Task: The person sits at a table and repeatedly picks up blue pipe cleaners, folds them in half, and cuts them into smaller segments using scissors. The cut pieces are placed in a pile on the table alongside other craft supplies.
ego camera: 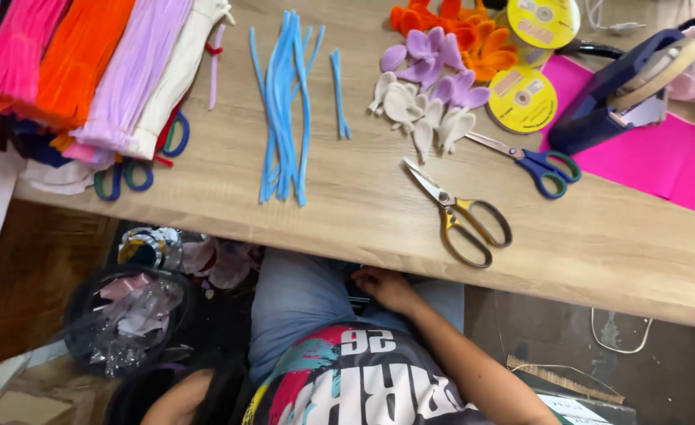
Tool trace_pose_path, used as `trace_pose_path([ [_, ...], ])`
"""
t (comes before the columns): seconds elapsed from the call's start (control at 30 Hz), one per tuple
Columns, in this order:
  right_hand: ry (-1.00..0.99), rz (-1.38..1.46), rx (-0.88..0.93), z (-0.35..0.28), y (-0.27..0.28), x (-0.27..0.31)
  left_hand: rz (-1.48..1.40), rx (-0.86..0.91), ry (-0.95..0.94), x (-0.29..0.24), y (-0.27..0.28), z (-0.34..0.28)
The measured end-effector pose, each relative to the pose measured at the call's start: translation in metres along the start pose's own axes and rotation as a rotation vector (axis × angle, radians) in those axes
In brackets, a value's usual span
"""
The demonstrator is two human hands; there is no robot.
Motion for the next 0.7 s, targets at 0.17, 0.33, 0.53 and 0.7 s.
trace_pose_path([
  [0.17,0.027,-0.007,-0.005,-0.001,0.000,0.003,0.159,0.006,-0.019,-0.051,-0.002,0.043],
  [0.33,0.031,-0.053,0.007,0.003,-0.004,0.001,0.848,-0.192,-0.344,-0.050,-0.009,0.045],
  [0.53,-0.008,0.007,0.051,-0.001,-0.002,0.001,0.586,-0.124,-0.010,-0.098,-0.018,-0.058],
  [0.7,-0.020,-0.002,0.058,-0.002,0.001,0.010,0.772,-0.086,-0.021,-0.163,0.002,-0.138],
])
Point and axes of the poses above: each hand's wrist, its own z-axis towards the middle knuckle, its own y-axis out of the back of the hand, x = y × z, the point moved 9 cm from there along z, towards the middle knuckle, and after that the axes turned 15 degrees about -z, right-handed, at the moved point
